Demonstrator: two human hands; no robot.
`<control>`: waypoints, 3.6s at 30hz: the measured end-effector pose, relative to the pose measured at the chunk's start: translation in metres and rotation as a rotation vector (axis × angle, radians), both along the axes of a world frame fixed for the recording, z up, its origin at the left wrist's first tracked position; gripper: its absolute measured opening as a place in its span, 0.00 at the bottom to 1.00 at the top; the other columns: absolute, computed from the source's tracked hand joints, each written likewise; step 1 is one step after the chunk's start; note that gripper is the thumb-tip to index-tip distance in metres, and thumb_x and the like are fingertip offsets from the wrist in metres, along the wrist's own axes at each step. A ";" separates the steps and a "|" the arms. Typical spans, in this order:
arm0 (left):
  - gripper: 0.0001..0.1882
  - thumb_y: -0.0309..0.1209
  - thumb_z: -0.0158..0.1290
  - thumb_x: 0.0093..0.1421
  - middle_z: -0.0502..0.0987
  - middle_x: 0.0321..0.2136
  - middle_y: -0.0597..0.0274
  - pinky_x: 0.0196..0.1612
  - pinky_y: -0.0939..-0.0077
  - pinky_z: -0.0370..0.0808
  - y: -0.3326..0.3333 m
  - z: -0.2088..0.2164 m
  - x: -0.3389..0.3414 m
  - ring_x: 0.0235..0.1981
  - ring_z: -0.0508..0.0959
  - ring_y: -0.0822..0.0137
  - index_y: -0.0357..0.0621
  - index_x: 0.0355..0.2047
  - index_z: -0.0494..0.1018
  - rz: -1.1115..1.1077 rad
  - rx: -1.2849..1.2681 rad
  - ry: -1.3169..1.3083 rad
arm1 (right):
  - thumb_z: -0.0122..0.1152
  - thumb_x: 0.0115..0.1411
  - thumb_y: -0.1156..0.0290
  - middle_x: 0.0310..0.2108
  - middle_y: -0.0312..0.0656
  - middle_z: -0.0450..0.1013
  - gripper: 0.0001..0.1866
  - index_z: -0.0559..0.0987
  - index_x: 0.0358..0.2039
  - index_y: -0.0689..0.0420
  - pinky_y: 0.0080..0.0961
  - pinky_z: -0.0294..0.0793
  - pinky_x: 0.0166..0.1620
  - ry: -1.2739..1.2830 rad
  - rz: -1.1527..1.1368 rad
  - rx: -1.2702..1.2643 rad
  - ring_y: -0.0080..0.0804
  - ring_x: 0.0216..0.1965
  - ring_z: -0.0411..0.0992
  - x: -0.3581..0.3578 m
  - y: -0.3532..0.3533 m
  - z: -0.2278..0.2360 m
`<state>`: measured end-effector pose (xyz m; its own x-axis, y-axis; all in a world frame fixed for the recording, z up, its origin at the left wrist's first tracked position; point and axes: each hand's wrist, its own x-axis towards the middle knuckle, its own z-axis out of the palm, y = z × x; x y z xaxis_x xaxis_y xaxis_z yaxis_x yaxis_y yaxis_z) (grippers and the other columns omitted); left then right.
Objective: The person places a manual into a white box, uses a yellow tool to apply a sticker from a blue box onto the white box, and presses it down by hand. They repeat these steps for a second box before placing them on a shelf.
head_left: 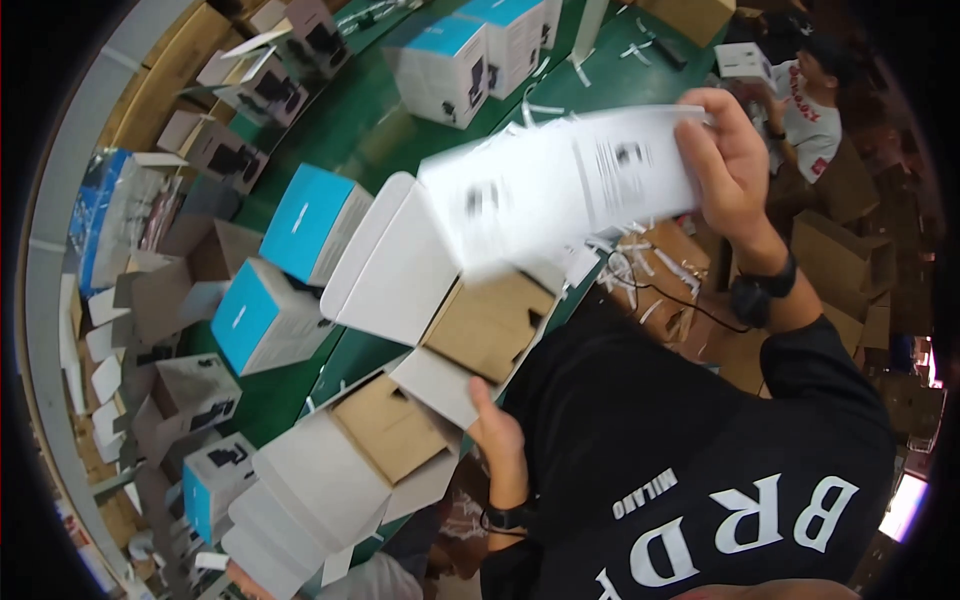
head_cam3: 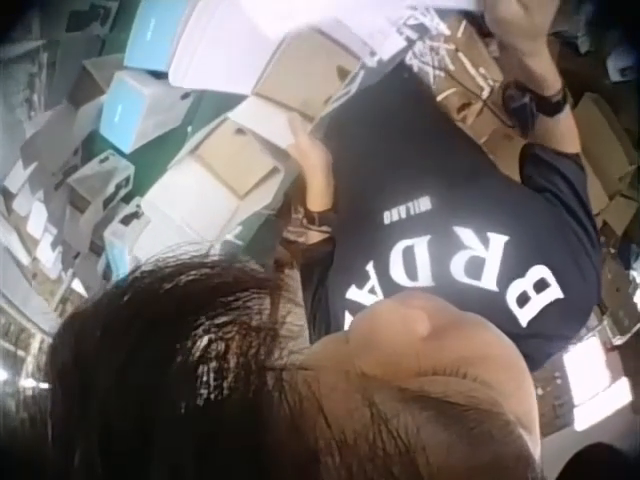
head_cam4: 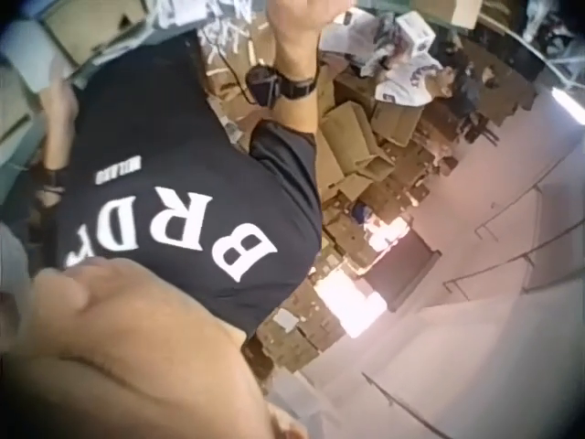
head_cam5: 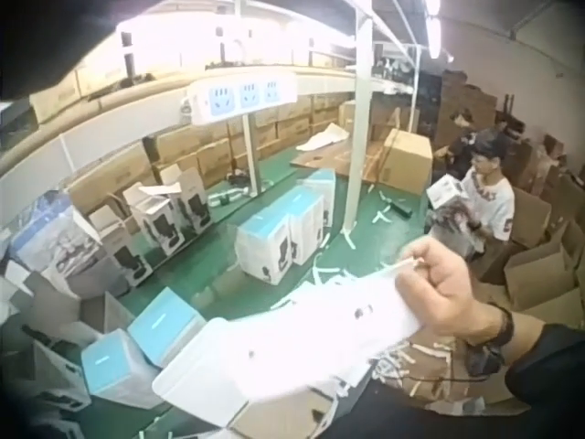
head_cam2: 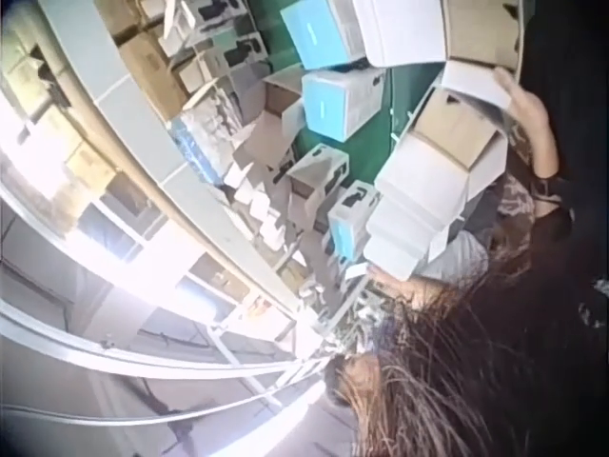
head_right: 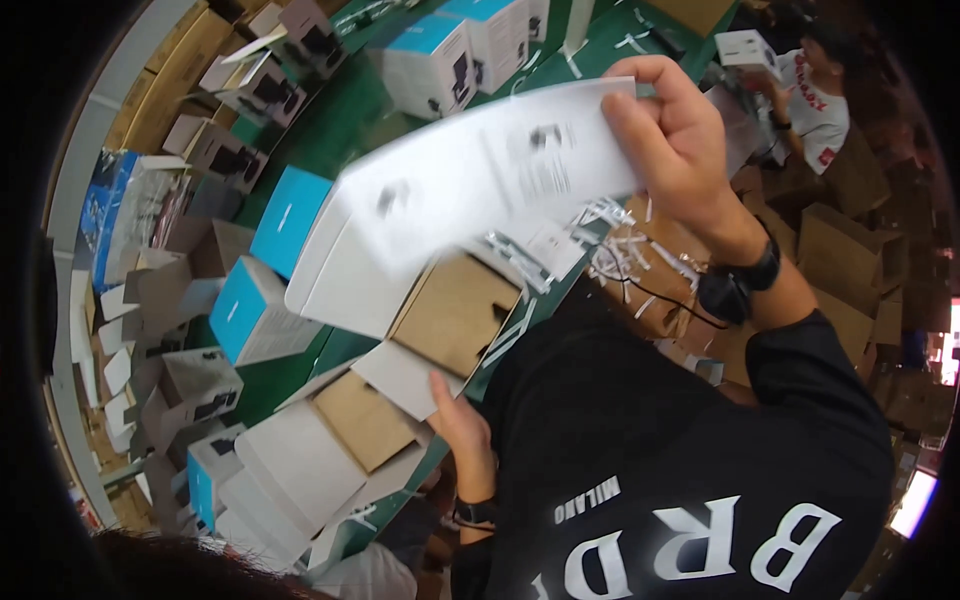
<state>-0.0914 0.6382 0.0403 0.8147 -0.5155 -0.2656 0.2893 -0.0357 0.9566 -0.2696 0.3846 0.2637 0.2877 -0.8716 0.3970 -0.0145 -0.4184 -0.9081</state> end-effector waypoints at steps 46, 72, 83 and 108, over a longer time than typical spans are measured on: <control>0.54 0.51 0.63 0.57 0.47 0.72 0.25 0.73 0.39 0.46 -0.044 0.106 0.024 0.73 0.48 0.30 0.22 0.69 0.51 -0.871 0.442 -1.344 | 0.64 0.64 0.58 0.57 0.55 0.73 0.33 0.67 0.64 0.63 0.35 0.77 0.52 0.580 0.665 0.320 0.40 0.53 0.76 0.064 0.045 -0.157; 0.45 0.44 0.65 0.54 0.62 0.69 0.39 0.71 0.40 0.53 -0.061 0.100 0.027 0.71 0.61 0.42 0.28 0.66 0.63 -0.995 0.292 -1.249 | 0.63 0.64 0.65 0.24 0.45 0.78 0.08 0.81 0.37 0.57 0.32 0.74 0.25 0.695 0.592 -0.203 0.42 0.22 0.78 0.036 0.003 -0.114; 0.48 0.40 0.70 0.49 0.62 0.68 0.40 0.70 0.35 0.54 -0.059 0.099 0.027 0.70 0.60 0.41 0.31 0.66 0.62 -0.963 0.259 -1.198 | 0.66 0.63 0.62 0.24 0.44 0.78 0.10 0.82 0.36 0.57 0.32 0.75 0.26 0.731 0.587 -0.193 0.42 0.22 0.78 0.038 0.002 -0.124; 0.43 0.35 0.75 0.42 0.64 0.67 0.38 0.69 0.34 0.55 -0.058 0.113 0.019 0.70 0.60 0.37 0.35 0.57 0.69 -0.896 0.212 -1.134 | 0.68 0.58 0.71 0.29 0.42 0.76 0.05 0.83 0.34 0.56 0.34 0.76 0.31 0.622 0.634 -0.189 0.46 0.29 0.78 0.062 0.007 -0.102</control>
